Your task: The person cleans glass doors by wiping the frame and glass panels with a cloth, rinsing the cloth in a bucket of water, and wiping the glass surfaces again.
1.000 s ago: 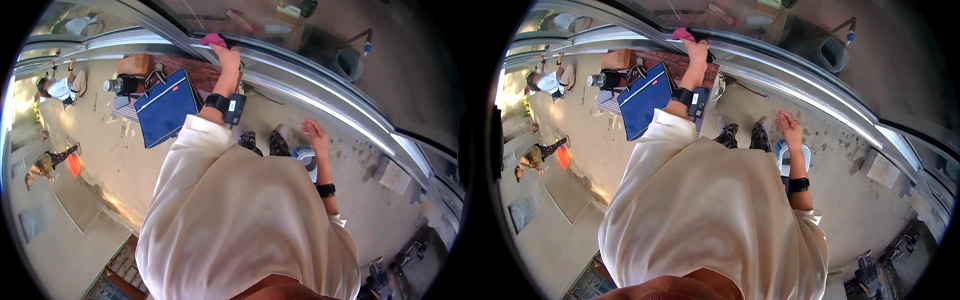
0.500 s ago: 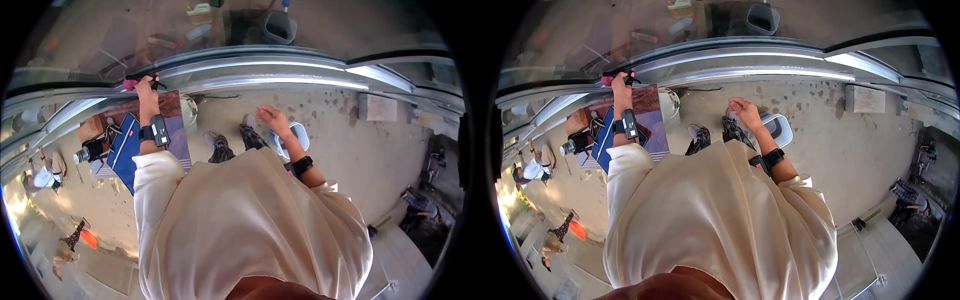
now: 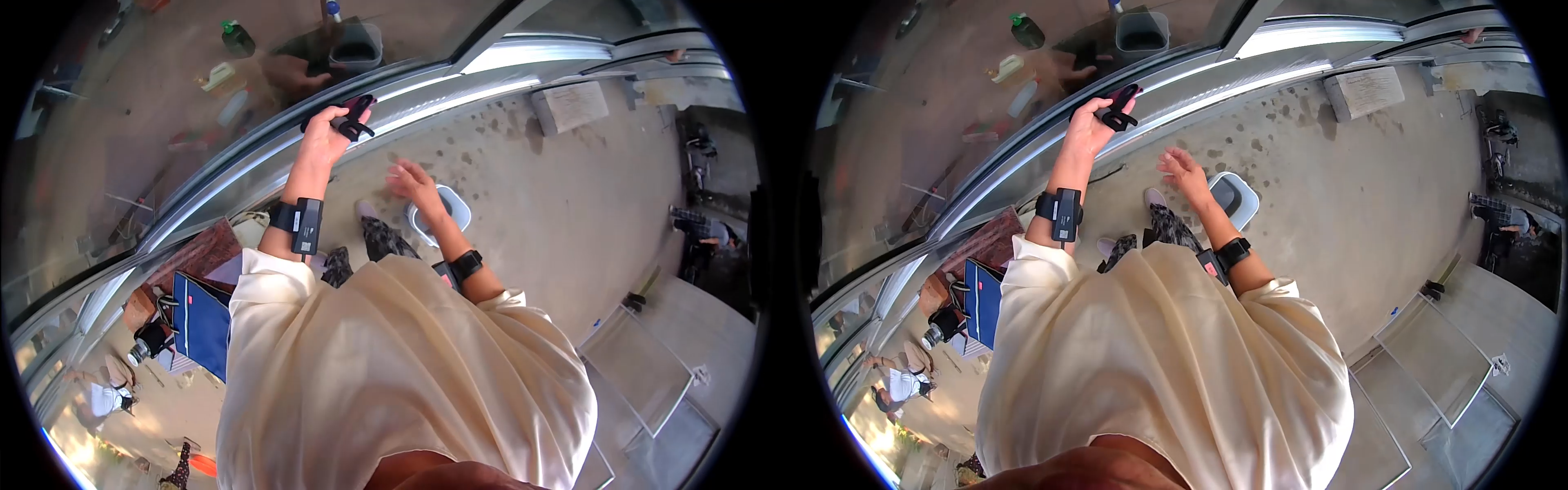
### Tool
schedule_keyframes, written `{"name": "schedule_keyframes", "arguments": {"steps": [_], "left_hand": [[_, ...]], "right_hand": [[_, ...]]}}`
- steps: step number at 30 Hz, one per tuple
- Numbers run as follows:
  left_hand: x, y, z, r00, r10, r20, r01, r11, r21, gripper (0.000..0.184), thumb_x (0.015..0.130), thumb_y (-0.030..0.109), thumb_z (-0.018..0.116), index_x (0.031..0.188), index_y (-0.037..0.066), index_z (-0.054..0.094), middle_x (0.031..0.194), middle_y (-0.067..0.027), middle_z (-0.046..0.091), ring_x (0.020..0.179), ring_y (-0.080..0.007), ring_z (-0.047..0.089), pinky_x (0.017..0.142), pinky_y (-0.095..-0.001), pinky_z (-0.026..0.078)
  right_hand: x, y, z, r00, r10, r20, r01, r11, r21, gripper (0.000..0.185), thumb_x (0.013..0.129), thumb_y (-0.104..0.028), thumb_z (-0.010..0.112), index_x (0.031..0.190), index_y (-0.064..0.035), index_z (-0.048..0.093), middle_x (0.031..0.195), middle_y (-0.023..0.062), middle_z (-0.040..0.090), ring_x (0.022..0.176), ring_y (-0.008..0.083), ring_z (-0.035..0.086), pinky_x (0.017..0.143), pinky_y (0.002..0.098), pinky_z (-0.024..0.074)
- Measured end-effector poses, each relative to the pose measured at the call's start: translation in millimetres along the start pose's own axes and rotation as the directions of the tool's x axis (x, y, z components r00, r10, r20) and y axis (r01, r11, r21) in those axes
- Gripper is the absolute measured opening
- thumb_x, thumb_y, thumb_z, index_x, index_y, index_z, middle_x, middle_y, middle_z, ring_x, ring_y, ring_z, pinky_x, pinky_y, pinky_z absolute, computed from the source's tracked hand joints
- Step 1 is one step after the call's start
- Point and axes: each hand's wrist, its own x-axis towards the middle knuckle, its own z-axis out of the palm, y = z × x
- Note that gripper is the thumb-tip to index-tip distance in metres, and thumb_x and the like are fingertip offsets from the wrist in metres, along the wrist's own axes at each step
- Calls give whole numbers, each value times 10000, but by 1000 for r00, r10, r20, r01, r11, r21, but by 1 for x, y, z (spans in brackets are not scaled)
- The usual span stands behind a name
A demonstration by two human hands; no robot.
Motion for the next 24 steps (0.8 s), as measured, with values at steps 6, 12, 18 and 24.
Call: {"name": "schedule_keyframes", "arguments": {"steps": [6, 12, 18, 24], "left_hand": [[7, -73, 40, 976, -193, 106, 5, 503, 864, 353, 734, 107, 608, 1058, -17, 544, 929, -93, 589, 931, -212, 584, 815, -396, 486], [-47, -109, 40, 691, -92, 717, -669, -457, 586, 716, 721, 166, 634, 1363, 19, 352, 1464, -215, 249, 1352, -356, 251, 1093, -455, 226], [-89, -29, -32, 795, -2, 607, -542, -452, 709, 548, 795, 106, 588, 1322, 81, 439, 1363, -125, 441, 1237, -316, 431, 1008, -387, 377], [-160, 40, -197, 896, 288, 337, -147, -524, 839, 501, 791, 54, 563, 1284, 73, 482, 1262, -167, 525, 1174, -341, 485, 974, -398, 404]], "right_hand": [[8, -53, -26, 996, 30, -86, 40, 704, 709, 680, 901, -583, 450, 1394, -131, 328, 1327, 93, 480, 1188, 232, 498, 962, 453, 399], [43, -40, -51, 961, -104, -258, 271, 557, 785, 391, 953, -371, 443, 1200, -78, 520, 1116, 64, 601, 1007, 223, 587, 835, 394, 496], [58, -172, -73, 674, -452, -584, 737, 451, 503, 345, 973, -326, 432, 1241, -108, 429, 1038, 62, 588, 935, 196, 591, 765, 374, 499], [144, -211, -68, 432, -344, -834, 777, 611, 151, 621, 920, -448, 491, 1356, -23, 372, 1377, 148, 418, 1236, 280, 426, 1022, 348, 321]]}}
